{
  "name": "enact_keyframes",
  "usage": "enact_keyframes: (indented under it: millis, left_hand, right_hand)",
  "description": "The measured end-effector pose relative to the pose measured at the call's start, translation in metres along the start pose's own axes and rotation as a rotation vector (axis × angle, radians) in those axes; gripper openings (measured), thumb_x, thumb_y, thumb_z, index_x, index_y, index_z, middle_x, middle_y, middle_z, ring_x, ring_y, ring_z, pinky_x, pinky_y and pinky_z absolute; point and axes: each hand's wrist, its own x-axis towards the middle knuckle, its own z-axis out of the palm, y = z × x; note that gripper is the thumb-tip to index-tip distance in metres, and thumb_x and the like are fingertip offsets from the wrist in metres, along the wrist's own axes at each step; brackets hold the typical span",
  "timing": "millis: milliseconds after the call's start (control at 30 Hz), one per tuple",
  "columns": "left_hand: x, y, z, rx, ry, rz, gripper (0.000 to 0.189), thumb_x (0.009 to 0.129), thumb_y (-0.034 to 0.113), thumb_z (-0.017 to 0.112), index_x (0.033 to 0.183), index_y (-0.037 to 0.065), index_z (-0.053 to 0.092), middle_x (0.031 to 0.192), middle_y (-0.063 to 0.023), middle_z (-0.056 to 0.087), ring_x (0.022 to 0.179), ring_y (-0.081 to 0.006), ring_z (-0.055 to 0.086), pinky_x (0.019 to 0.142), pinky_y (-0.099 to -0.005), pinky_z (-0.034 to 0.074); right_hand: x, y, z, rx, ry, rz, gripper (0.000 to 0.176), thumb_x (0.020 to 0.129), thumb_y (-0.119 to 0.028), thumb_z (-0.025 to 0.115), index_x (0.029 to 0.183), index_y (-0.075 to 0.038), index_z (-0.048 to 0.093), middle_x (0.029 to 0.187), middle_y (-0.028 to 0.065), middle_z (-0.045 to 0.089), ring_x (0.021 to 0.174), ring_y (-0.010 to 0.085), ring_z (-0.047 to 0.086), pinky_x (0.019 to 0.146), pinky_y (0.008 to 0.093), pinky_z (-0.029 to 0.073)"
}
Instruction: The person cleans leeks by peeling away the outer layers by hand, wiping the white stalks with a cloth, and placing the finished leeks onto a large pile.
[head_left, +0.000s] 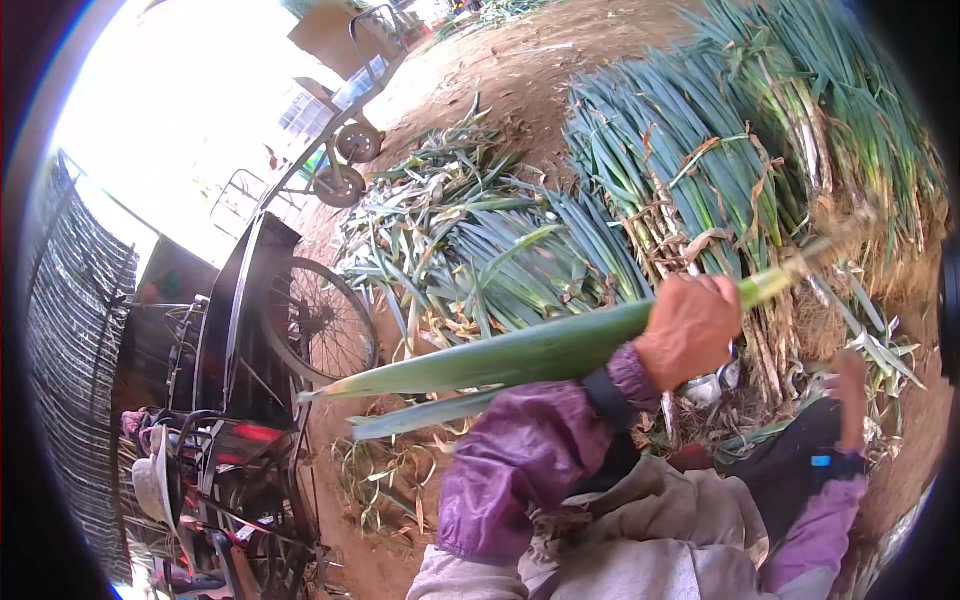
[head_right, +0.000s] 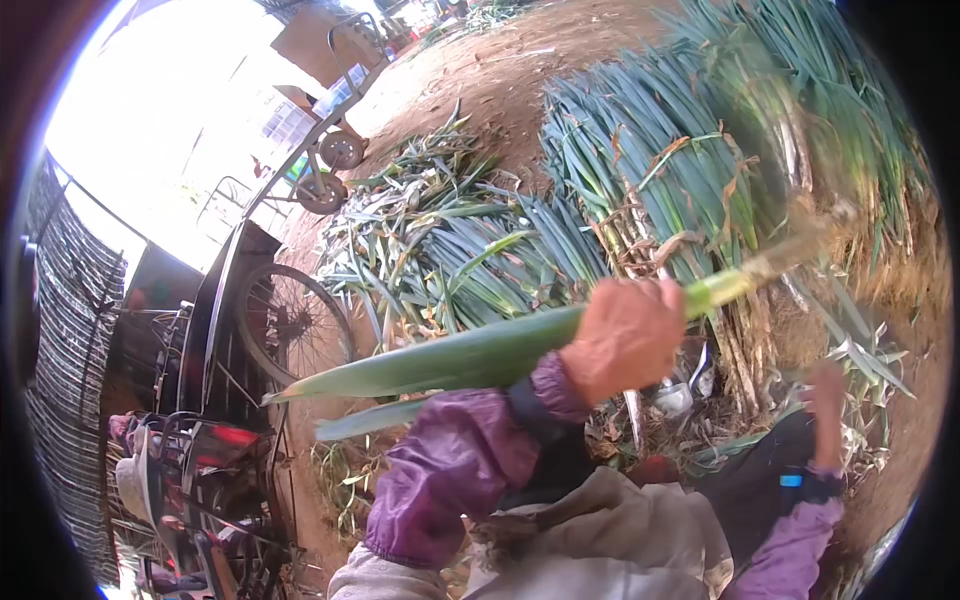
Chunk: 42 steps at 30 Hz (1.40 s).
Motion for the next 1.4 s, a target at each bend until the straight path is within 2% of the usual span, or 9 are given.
enact_keyframes:
  millis: [133,167,300,467,533,600,700,867,1400]
  left_hand:
    - [-0.02,0.05,0.06,-0.235,-0.174,0.245,0.03,0.068,0.014,0.057,0.086,-0.01,0.054,0.059,-0.0135,0.056,0.049,-0.0274,0.056,0.045,-0.0419,0.038]
    - [-0.021,0.05,0.06,-0.307,-0.178,0.186,0.027,0.068,0.013,0.057,0.084,-0.008,0.054,0.058,-0.0131,0.055,0.049,-0.0281,0.056,0.045,-0.0425,0.038]
    - [-0.008,0.026,0.049,-0.54,-0.102,-0.007,0.02,0.066,0.013,0.061,0.075,-0.002,0.052,0.054,-0.012,0.053,0.048,-0.0331,0.054,0.046,-0.0452,0.039]
    - [-0.036,0.034,0.089,-0.644,-0.262,-0.003,0.022,0.061,0.019,0.065,0.073,0.001,0.064,0.065,-0.0185,0.061,0.06,-0.0355,0.062,0.058,-0.044,0.049]
    - [-0.026,0.028,0.077,-0.674,-0.602,-0.178,0.025,0.068,0.031,0.067,0.076,0.007,0.069,0.075,-0.017,0.065,0.072,-0.0343,0.065,0.066,-0.0452,0.051]
    - [-0.02,0.021,0.085,-0.805,-0.534,-0.29,0.033,0.076,0.039,0.065,0.077,0.006,0.069,0.075,-0.0173,0.065,0.071,-0.0359,0.063,0.062,-0.0427,0.05]
    - [-0.013,-0.003,0.087,-1.092,-0.583,-0.225,0.022,0.073,0.009,0.067,0.09,-0.005,0.062,0.074,-0.0069,0.06,0.072,-0.0108,0.056,0.064,-0.0284,0.046]
    - [-0.007,-0.009,0.071,-1.378,-0.706,-0.323,0.041,0.068,0.006,0.068,0.106,-0.005,0.057,0.09,-0.0043,0.06,0.083,-0.0102,0.055,0.074,-0.025,0.045]
    - [-0.023,-0.013,0.084,-1.222,-0.324,-0.422,0.02,0.07,0.008,0.066,0.085,-0.005,0.064,0.07,-0.0037,0.058,0.065,-0.0125,0.056,0.06,-0.026,0.044]
  right_hand:
    - [0.113,0.071,0.037,-0.304,-0.042,-0.719,0.027,0.094,-0.019,0.042,0.102,0.002,0.056,0.072,0.014,0.061,0.059,0.0273,0.063,0.045,0.0351,0.047]
    - [0.107,0.068,0.037,0.006,-0.149,-0.385,0.031,0.094,-0.021,0.039,0.102,0.002,0.058,0.069,0.015,0.062,0.056,0.0241,0.064,0.04,0.0326,0.047]
    - [0.072,0.066,0.052,-0.403,0.022,-0.195,0.026,0.092,-0.024,0.05,0.092,0.002,0.056,0.07,0.0143,0.056,0.069,0.0298,0.06,0.051,0.0459,0.046]
    - [0.05,0.052,0.078,-0.183,-0.117,-0.422,0.02,0.09,-0.019,0.053,0.094,0.0,0.059,0.075,0.0091,0.058,0.073,0.023,0.061,0.061,0.0373,0.049]
    - [0.01,0.029,0.078,0.0,-0.179,-0.422,0.018,0.089,-0.016,0.055,0.095,0.0,0.061,0.077,0.007,0.058,0.074,0.0203,0.061,0.065,0.0338,0.05]
    - [-0.037,-0.002,0.084,0.221,-0.265,-0.366,0.016,0.089,-0.014,0.056,0.096,-0.001,0.062,0.079,0.005,0.059,0.076,0.0176,0.061,0.069,0.0304,0.051]
    - [-0.093,-0.033,0.103,0.412,-0.7,-0.304,0.035,0.085,-0.016,0.059,0.112,0.005,0.058,0.093,0.0107,0.064,0.07,0.0203,0.066,0.063,0.0284,0.055]
    - [-0.14,-0.019,0.148,0.619,-0.926,-0.262,0.044,0.083,-0.032,0.065,0.108,0.004,0.061,0.089,0.0111,0.065,0.073,0.0183,0.065,0.069,0.0286,0.054]
    - [-0.157,0.007,0.131,0.669,-0.435,-0.327,0.018,0.086,-0.02,0.066,0.086,-0.002,0.066,0.073,0.0019,0.064,0.06,0.0086,0.058,0.053,0.0223,0.046]
